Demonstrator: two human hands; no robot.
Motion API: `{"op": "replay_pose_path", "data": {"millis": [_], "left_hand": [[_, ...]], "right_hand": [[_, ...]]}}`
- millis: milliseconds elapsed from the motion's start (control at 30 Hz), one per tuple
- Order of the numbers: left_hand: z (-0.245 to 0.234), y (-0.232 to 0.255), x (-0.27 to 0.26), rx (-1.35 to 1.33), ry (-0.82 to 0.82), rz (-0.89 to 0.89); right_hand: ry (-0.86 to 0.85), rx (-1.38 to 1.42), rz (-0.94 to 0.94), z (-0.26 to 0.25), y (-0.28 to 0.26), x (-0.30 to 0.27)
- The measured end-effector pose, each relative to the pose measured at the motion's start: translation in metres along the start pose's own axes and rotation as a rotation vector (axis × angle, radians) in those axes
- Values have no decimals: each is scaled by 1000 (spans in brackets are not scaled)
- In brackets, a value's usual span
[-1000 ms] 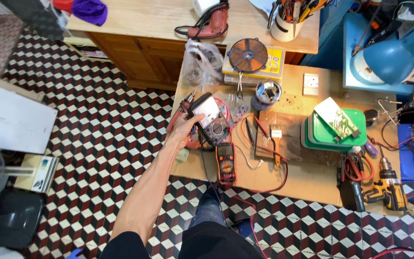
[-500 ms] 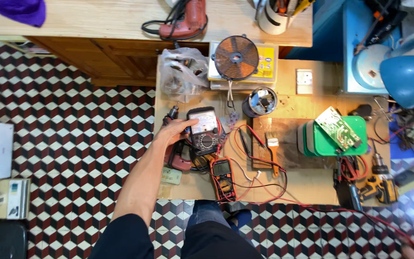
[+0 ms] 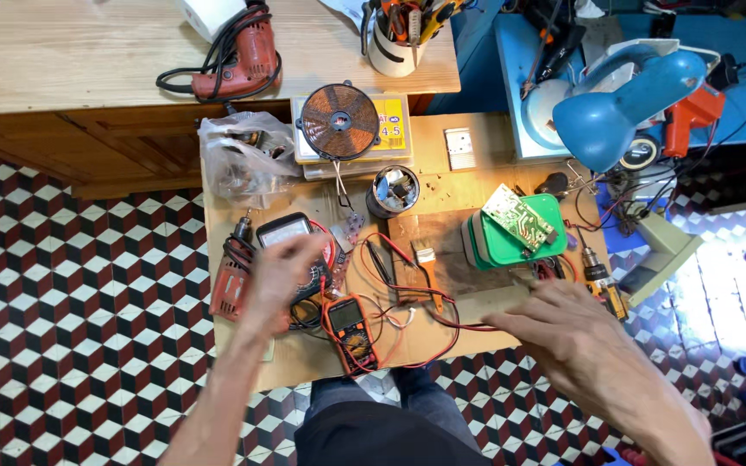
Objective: The person uses a heat gun on a small electronic component, then inspects it with a magnifying glass. They subsequently use a multimeter to test the component's electrical continuity and resistance, manipulating the probes against the component's terminals.
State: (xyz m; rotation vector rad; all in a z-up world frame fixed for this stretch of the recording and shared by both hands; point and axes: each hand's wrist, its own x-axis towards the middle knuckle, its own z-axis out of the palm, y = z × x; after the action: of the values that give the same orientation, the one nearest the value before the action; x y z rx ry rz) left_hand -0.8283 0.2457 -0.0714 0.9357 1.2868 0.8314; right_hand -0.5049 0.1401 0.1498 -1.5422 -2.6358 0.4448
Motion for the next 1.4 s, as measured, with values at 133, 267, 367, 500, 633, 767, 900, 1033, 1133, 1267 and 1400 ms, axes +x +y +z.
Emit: {"op": "replay_pose_path", "data": {"millis": [133, 267, 367, 500, 633, 767, 900, 1033, 1133, 1267, 1400], "left_hand": [[104, 47, -43, 36, -542, -126], [186, 47, -61, -204, -809, -406], [225, 34, -58, -461, -833, -493], [268, 16, -54, -528, -697, -442], [287, 13, -47, -198, -480, -296], [307, 12, -59, -79, -491, -62], [325, 14, -84, 76, -580, 84], [331, 11, -97, 60, -396, -91], [336, 4, -84, -79, -242, -54], [348, -9, -62, -145, -138, -167], [356, -20, -51, -479, 9, -150]], "right_hand": [[-108, -8, -232, -1, 6, 15], [-125, 58, -580, 19, 25, 6], [-155, 69, -676, 29, 59, -14], [-232, 53, -635, 49, 110, -44], [81, 603, -133, 56, 152, -95], [-38, 1622, 789, 96, 176, -81], [-239, 2122, 965, 124, 204, -48], [105, 2170, 450, 120, 236, -36], [209, 2002, 524, 114, 248, -37], [171, 1931, 637, 125, 229, -50], [74, 1653, 709, 138, 211, -57]]}}
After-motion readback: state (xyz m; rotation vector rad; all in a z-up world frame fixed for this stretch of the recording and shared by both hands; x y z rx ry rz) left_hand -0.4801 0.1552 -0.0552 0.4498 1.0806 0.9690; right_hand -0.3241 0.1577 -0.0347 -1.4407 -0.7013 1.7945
